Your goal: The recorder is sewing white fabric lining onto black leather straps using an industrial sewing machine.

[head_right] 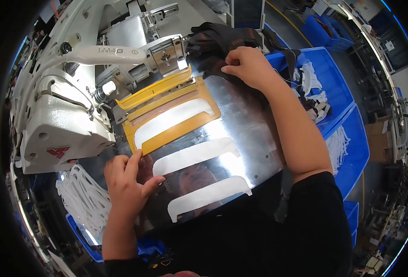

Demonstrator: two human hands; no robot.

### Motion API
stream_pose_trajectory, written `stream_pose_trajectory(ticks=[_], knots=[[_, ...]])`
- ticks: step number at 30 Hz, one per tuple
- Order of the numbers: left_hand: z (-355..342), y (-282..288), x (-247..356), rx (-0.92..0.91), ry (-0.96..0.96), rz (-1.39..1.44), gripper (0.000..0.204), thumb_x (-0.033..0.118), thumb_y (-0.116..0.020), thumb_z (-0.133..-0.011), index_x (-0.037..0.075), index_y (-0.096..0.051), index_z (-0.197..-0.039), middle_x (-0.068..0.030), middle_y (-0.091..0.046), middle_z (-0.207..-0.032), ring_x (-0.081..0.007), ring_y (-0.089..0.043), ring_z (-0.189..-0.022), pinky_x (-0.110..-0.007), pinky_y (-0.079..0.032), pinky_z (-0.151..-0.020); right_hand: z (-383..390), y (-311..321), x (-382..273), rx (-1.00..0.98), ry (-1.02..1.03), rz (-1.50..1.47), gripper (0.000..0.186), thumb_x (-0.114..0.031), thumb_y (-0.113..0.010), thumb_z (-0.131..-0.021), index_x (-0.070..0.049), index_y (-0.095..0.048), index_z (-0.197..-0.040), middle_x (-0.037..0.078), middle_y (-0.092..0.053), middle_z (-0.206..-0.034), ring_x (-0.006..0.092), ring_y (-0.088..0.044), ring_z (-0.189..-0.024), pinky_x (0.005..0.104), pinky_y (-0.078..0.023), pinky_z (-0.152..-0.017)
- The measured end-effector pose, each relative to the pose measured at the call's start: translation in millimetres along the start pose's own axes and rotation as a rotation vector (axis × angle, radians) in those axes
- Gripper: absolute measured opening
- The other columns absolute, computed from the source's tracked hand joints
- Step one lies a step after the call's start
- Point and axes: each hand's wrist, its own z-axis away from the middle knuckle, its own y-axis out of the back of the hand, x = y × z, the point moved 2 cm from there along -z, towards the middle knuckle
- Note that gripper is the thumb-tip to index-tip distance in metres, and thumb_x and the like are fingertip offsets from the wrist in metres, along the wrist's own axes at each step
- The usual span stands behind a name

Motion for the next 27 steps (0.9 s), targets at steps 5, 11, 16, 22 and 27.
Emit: stream_pose_trajectory(ticks=[5,11,16,22,27], knots=[[1,1,1,0.015,-0.008,-0.027,0.079,0.064,-0.084,-0.078,0.003,-0.075,-0.127,-0.0089,-0.058,-0.104,-0.0312,-0.057,-0.099,-0.046,-0.046,-0.091,13,23,-28,0.041,0.145,-0.306,0.019,-0.013,-0.08,-0.096,0.002,-0.075,-0.106,0.008,-0.073,-0.09,0.0149,-0.067,-0.084,0.0319,-0.053,-0.077],[1,-1,-1,0.016,-0.001,-0.009,0.073,0.064,-0.081,-0.083,0.004,-0.076,-0.125,-0.0086,-0.058,-0.1,-0.0303,-0.057,-0.096,-0.045,-0.046,-0.09,21,-14,-126,-0.486,0.485,-0.358,0.016,-0.01,-0.075,-0.099,0.0,-0.078,-0.112,0.011,-0.076,-0.094,0.0194,-0.071,-0.087,0.0321,-0.055,-0.078],[2,1,-3,0.048,0.027,-0.046,0.067,0.061,-0.081,-0.084,0.006,-0.077,-0.123,-0.0071,-0.059,-0.095,-0.0296,-0.058,-0.092,-0.044,-0.046,-0.086,7,-75,-159,-0.532,0.429,-0.237,0.021,-0.02,-0.079,-0.096,-0.001,-0.08,-0.106,0.017,-0.078,-0.09,0.0294,-0.074,-0.081,0.0388,-0.058,-0.079],[2,-3,-3,0.068,-0.014,-0.028,0.073,0.063,-0.078,-0.086,0.009,-0.073,-0.136,-0.0051,-0.058,-0.094,-0.0274,-0.057,-0.09,-0.042,-0.045,-0.083,6,-85,-172,-0.469,0.4,-0.124,0.024,-0.023,-0.083,-0.092,-0.001,-0.081,-0.1,0.018,-0.078,-0.089,0.0339,-0.075,-0.081,0.0421,-0.058,-0.077],[1,-8,-3,0.017,-0.016,-0.058,0.08,0.068,-0.075,-0.087,0.012,-0.071,-0.143,-0.0051,-0.055,-0.096,-0.0268,-0.055,-0.092,-0.042,-0.044,-0.084,4,-89,-173,-0.471,0.367,-0.1,0.024,-0.024,-0.083,-0.091,-0.001,-0.081,-0.097,0.018,-0.078,-0.087,0.0335,-0.074,-0.079,0.0423,-0.057,-0.076]])
